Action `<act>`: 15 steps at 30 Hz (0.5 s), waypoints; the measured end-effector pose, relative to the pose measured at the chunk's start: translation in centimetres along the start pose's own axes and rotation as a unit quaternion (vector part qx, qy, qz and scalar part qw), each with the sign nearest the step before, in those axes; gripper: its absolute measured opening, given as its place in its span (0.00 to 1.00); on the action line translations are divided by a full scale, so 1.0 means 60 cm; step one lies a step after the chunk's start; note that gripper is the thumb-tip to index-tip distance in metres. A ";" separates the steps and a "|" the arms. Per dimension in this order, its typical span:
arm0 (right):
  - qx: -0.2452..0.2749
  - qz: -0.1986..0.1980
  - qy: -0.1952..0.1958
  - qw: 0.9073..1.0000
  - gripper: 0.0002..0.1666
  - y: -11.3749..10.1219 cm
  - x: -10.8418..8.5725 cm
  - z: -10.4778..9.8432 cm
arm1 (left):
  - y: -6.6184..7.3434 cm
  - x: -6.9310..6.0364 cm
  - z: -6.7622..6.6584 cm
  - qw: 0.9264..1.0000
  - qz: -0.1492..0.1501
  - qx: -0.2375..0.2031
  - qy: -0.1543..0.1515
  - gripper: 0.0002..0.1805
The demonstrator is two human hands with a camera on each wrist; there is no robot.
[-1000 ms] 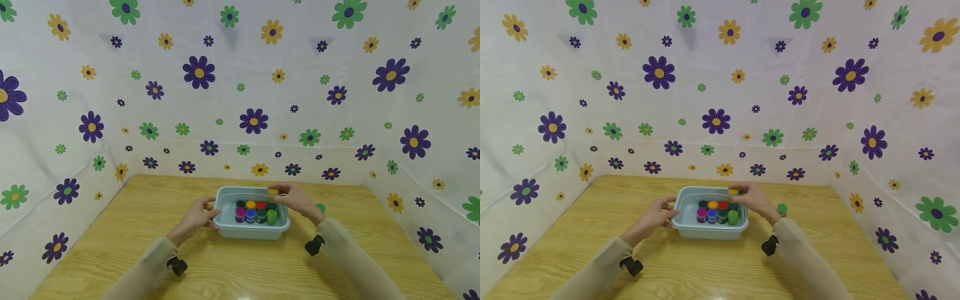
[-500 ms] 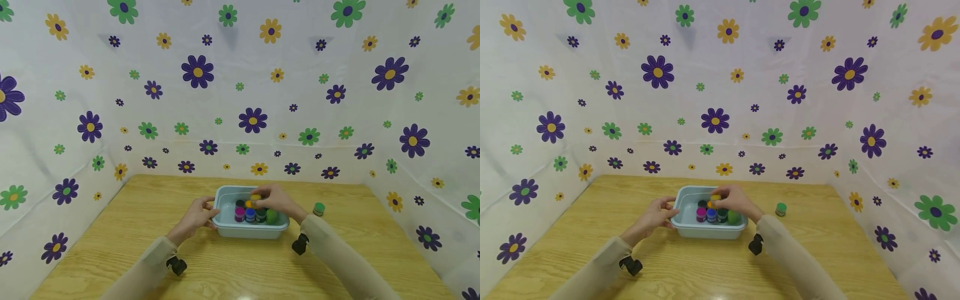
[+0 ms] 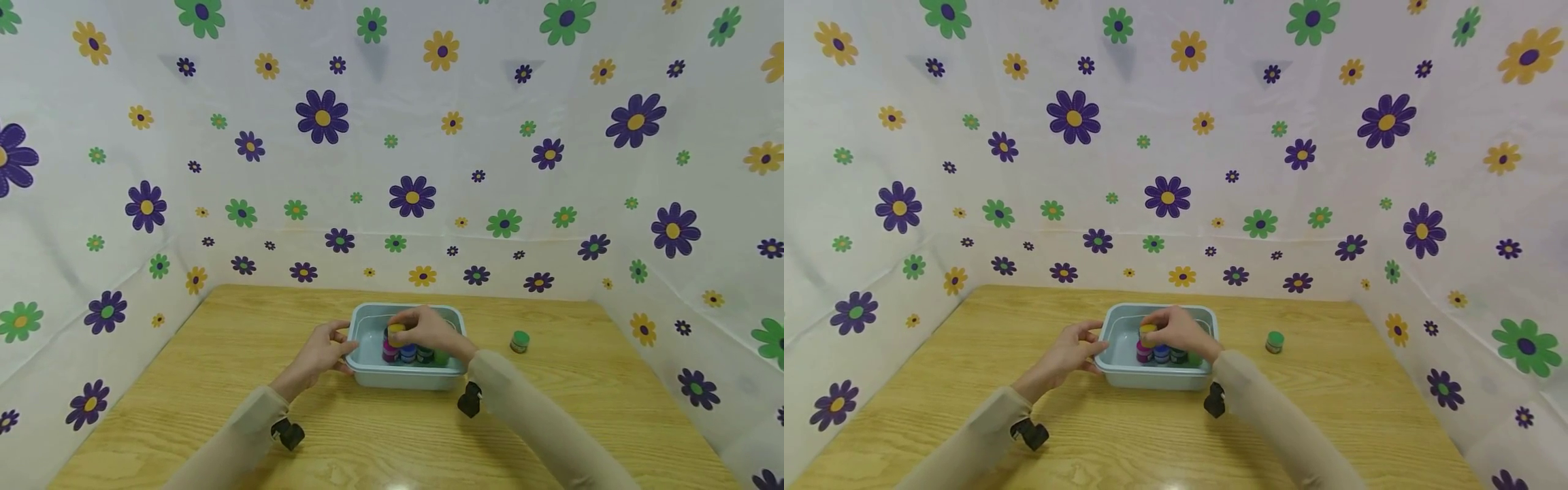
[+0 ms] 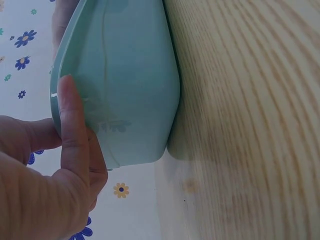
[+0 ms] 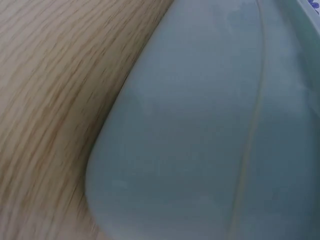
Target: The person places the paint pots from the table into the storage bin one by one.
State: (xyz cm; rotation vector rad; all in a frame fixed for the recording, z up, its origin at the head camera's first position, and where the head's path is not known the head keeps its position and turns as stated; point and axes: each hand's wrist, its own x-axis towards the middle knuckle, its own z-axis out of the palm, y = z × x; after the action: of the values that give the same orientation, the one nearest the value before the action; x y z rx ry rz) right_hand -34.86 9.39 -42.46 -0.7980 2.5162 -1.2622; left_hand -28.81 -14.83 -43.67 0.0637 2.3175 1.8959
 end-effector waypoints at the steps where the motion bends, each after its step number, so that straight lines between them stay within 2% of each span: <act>1: 0.005 -0.001 -0.002 1.000 0.23 -0.001 0.002 0.003 | 0.000 0.000 0.000 1.000 -0.001 0.000 0.000 0.29; 7: 0.000 -0.006 -0.003 1.000 0.24 -0.003 0.014 0.024 | -0.003 0.001 -0.001 1.000 -0.007 0.002 -0.001 0.29; 15: -0.017 0.015 0.009 1.000 0.25 -0.018 0.019 0.034 | -0.003 0.003 0.000 1.000 0.000 0.006 0.000 0.29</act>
State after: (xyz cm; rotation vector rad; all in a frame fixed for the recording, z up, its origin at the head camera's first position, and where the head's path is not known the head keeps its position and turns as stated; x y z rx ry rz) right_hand -34.56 6.86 -42.76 -0.7561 2.5602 -1.2266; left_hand -28.98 -14.86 -43.84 0.0664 2.3285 1.8824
